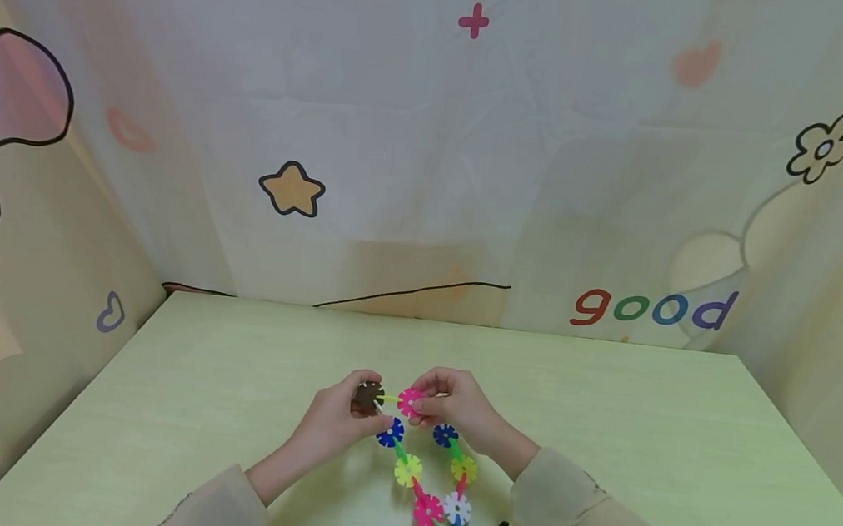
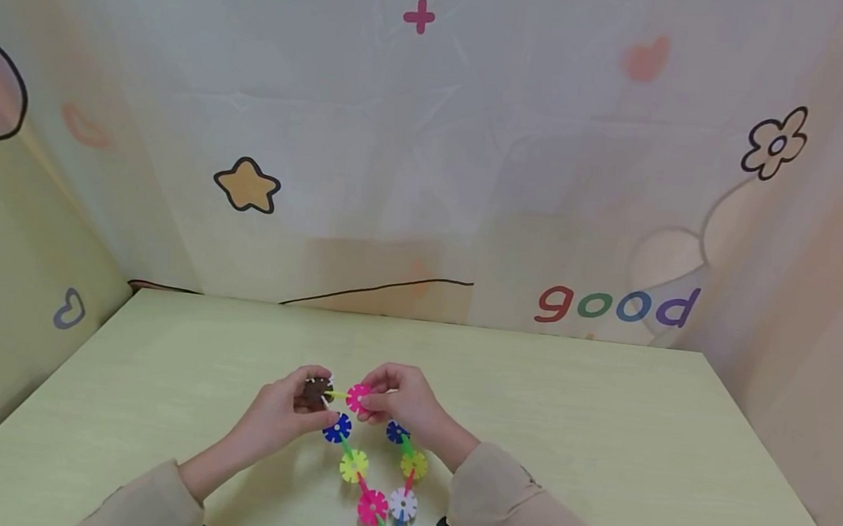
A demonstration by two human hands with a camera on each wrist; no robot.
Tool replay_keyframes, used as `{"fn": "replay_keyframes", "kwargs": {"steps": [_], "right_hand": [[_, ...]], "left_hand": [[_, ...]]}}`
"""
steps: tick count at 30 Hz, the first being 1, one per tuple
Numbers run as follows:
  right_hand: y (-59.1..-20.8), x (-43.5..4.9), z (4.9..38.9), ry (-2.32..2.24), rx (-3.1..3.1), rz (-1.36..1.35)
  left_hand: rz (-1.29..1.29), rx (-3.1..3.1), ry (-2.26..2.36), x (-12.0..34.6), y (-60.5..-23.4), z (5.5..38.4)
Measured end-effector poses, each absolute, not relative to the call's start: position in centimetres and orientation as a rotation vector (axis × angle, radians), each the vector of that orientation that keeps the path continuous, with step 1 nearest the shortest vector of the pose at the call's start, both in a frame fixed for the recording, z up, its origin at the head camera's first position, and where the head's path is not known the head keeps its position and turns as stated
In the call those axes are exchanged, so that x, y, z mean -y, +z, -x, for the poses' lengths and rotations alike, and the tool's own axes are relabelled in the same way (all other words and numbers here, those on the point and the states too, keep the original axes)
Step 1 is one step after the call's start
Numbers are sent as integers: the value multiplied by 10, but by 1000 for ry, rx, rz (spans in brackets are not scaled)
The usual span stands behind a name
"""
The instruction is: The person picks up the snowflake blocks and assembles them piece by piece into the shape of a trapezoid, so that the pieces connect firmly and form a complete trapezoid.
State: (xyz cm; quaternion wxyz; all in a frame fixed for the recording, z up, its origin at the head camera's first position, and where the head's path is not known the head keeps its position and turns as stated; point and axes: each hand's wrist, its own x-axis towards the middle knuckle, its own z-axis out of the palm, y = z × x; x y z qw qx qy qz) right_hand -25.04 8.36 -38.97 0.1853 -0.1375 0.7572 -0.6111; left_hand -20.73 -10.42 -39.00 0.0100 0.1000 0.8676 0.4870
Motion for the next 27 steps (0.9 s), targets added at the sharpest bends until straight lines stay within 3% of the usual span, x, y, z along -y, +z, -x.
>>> {"fn": "replay_keyframes", "kwargs": {"steps": [27], "right_hand": [[-386, -88, 235, -1803, -2110, 420]], "left_hand": [[-517, -2761, 1391, 100, -382, 198]]}}
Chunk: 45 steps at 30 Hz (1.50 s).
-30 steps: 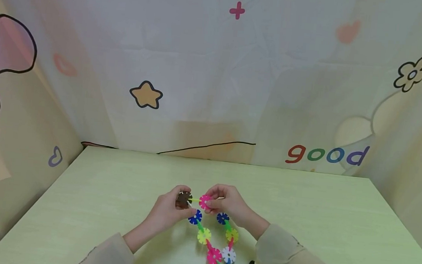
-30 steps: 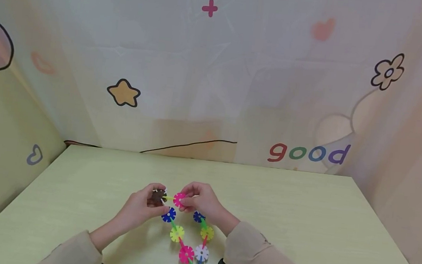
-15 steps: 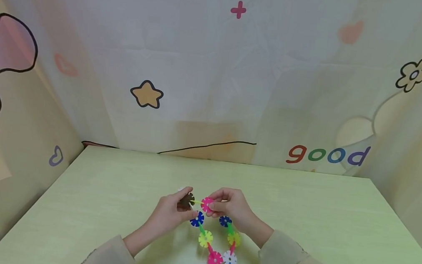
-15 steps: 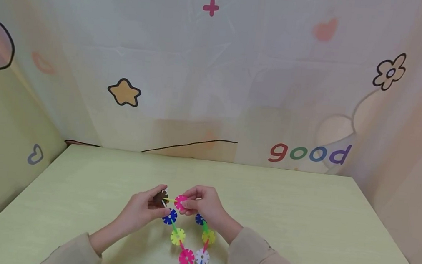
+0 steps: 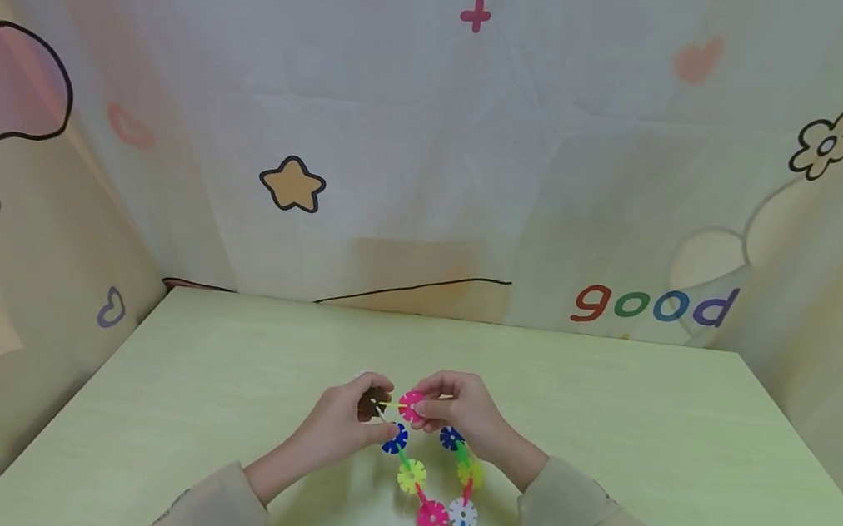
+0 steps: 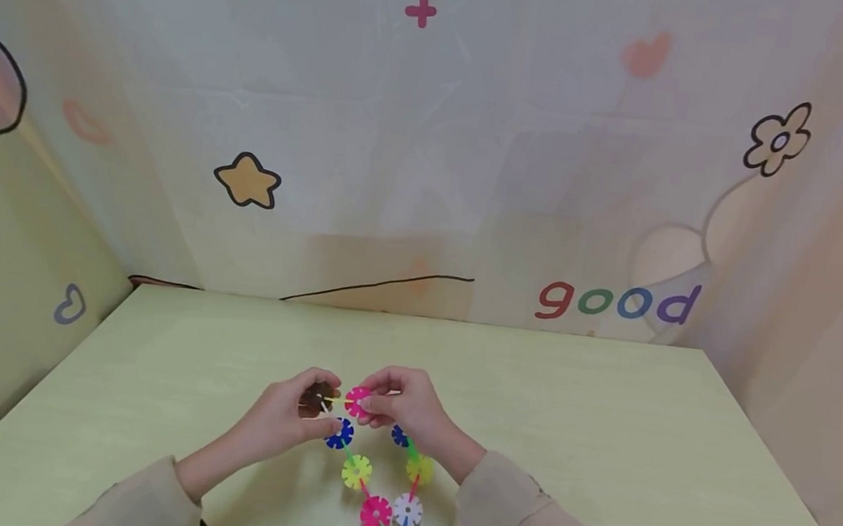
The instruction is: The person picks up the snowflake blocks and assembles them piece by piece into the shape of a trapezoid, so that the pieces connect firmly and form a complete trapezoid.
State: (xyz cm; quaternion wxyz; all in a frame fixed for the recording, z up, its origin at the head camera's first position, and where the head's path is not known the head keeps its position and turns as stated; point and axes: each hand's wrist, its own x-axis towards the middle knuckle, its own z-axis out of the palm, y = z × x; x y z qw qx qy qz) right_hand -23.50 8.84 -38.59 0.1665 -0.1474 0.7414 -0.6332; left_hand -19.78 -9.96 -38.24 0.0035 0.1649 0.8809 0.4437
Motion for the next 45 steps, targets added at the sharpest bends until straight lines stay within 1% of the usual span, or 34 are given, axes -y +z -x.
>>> {"fn": "replay_keyframes", "kwargs": {"steps": [10, 17, 25, 29, 36, 45], "right_hand": [[-386, -81, 240, -1652, -2119, 523], [-388, -78, 248, -1551, -2147, 593], [-382, -71, 272, -1463, -2346, 587], [-386, -62, 283, -1343, -2435, 610], [-404, -43, 295, -1047, -2490, 751], [-416, -26, 295, -756, -2504, 732]], "left_hand": [[-558, -2685, 1294, 105, -383, 198], [-489, -2651, 1303, 114, -388, 198], [-261, -2662, 1292, 148, -381, 203], [-173, -2660, 1275, 168, -376, 205], [-126, -2654, 1233, 195, -368, 205], [-136, -2647, 1245, 206, -366, 205]]}}
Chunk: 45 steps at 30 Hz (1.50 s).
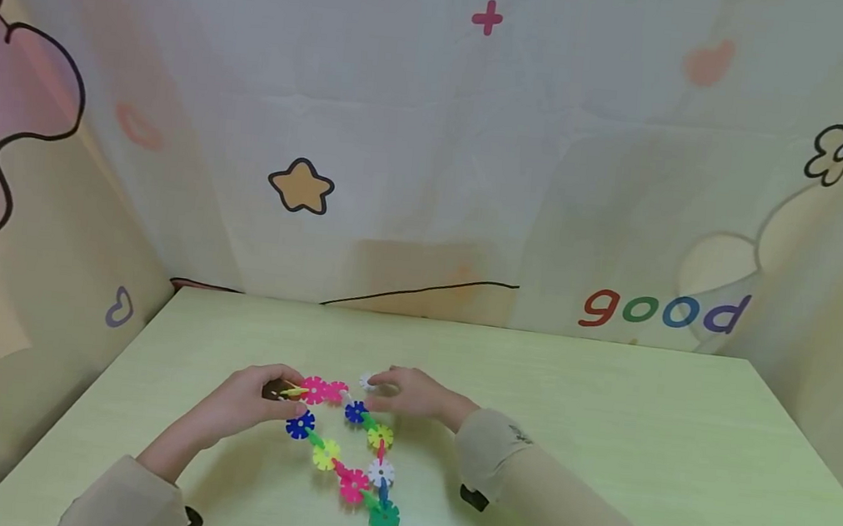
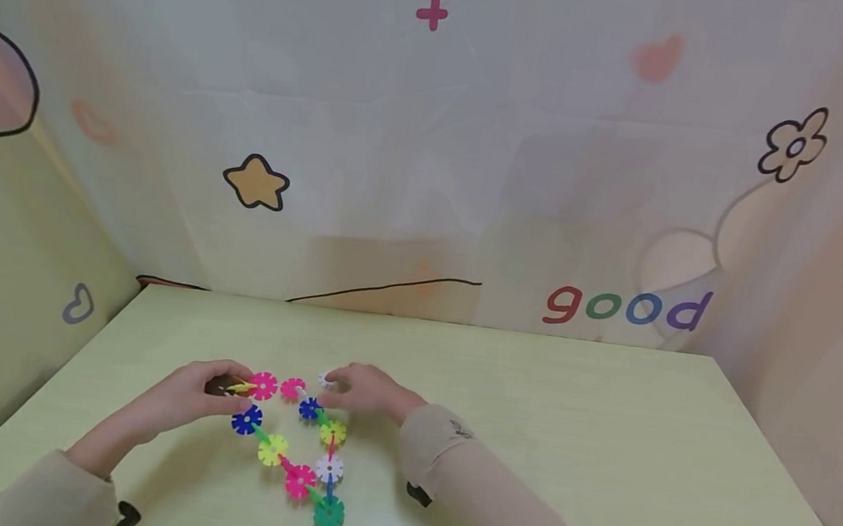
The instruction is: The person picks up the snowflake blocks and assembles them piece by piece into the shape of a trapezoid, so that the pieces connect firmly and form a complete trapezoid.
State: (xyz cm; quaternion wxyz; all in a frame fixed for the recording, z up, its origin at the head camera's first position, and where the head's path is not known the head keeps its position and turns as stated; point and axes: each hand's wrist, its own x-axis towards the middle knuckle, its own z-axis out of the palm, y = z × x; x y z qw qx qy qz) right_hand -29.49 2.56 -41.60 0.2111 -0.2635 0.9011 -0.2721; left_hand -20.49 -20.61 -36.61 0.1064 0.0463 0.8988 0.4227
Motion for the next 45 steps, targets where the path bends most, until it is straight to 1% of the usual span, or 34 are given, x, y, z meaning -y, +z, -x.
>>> {"fn": "replay_keyframes", "kwargs": {"steps": [6, 17, 24, 31, 37, 45], "right_hand": [[-416, -39, 294, -675, -2540, 742], [-412, -92, 283, -685, -2557, 840], [-406, -118, 276, -746, -2520, 840], [-409, -120, 287, -855, -2545, 787], [-417, -112, 296, -807, -2585, 756], [-422, -106, 300, -749, -2617, 699]], "left_hand": [[-136, -2641, 1247, 204, -366, 207], [-141, -2635, 1242, 198, -366, 207], [-173, -2641, 1225, 196, -365, 208], [-194, -2646, 1202, 195, -362, 210], [-221, -2641, 1226, 197, -364, 211], [-229, -2636, 1229, 197, -363, 210]]}}
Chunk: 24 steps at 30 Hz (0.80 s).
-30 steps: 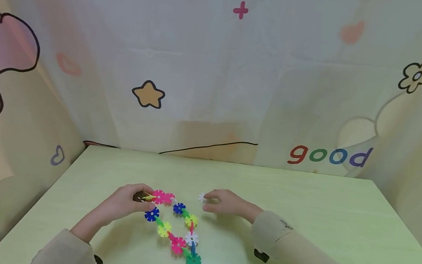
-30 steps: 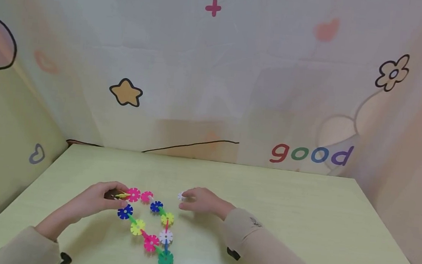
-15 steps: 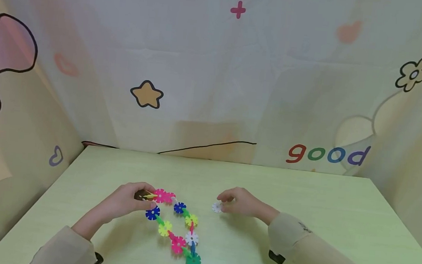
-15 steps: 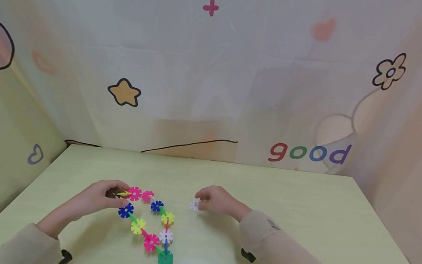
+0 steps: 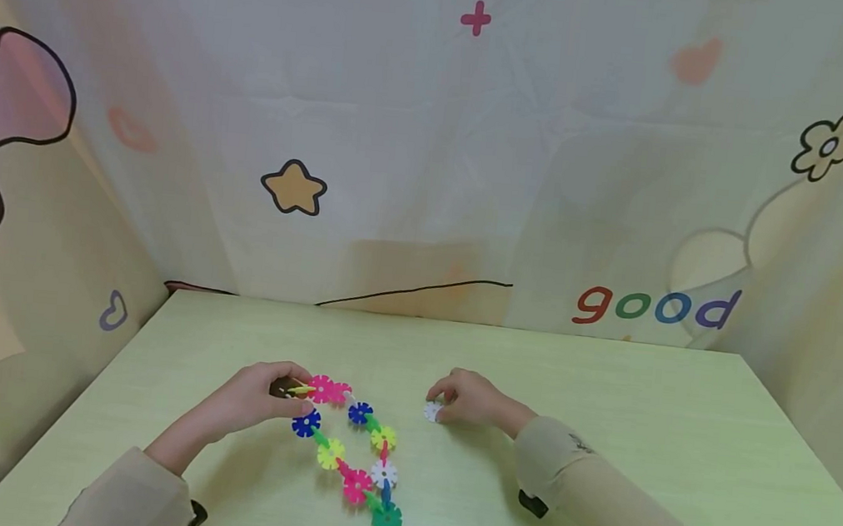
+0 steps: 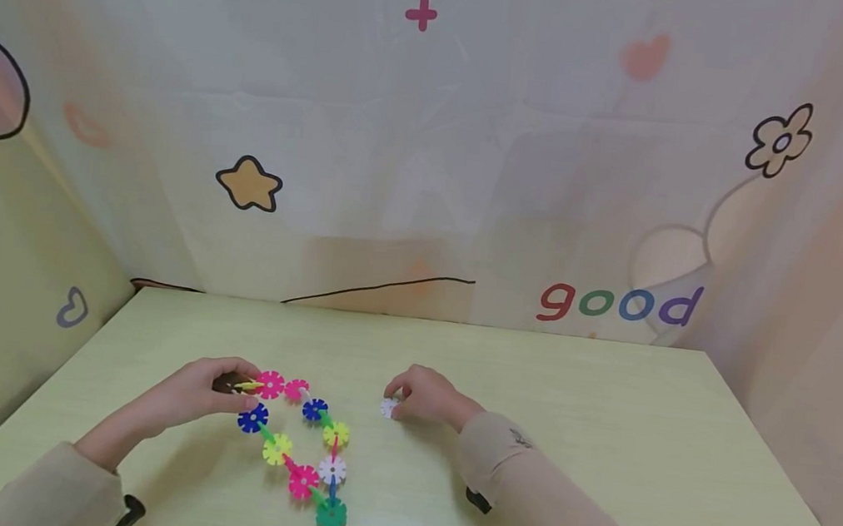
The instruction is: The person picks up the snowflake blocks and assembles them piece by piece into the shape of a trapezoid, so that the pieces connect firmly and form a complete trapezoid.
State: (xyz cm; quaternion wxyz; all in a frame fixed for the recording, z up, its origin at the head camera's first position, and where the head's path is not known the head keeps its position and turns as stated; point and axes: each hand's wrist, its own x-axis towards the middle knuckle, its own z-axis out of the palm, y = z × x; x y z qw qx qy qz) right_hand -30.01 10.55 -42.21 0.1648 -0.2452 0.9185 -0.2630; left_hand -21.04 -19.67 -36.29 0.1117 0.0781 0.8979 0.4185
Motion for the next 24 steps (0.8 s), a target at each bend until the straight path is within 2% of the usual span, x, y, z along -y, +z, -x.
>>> {"fn": "replay_keyframes", "kwargs": {"steps": [16, 24], "right_hand": [[-418, -110, 297, -840, -2626, 616], [-408, -122, 294, -1127, -2537, 574]], "left_hand": [[-212, -2640, 1229, 180, -364, 215], [-237, -2647, 1246, 161, -370, 225]]}}
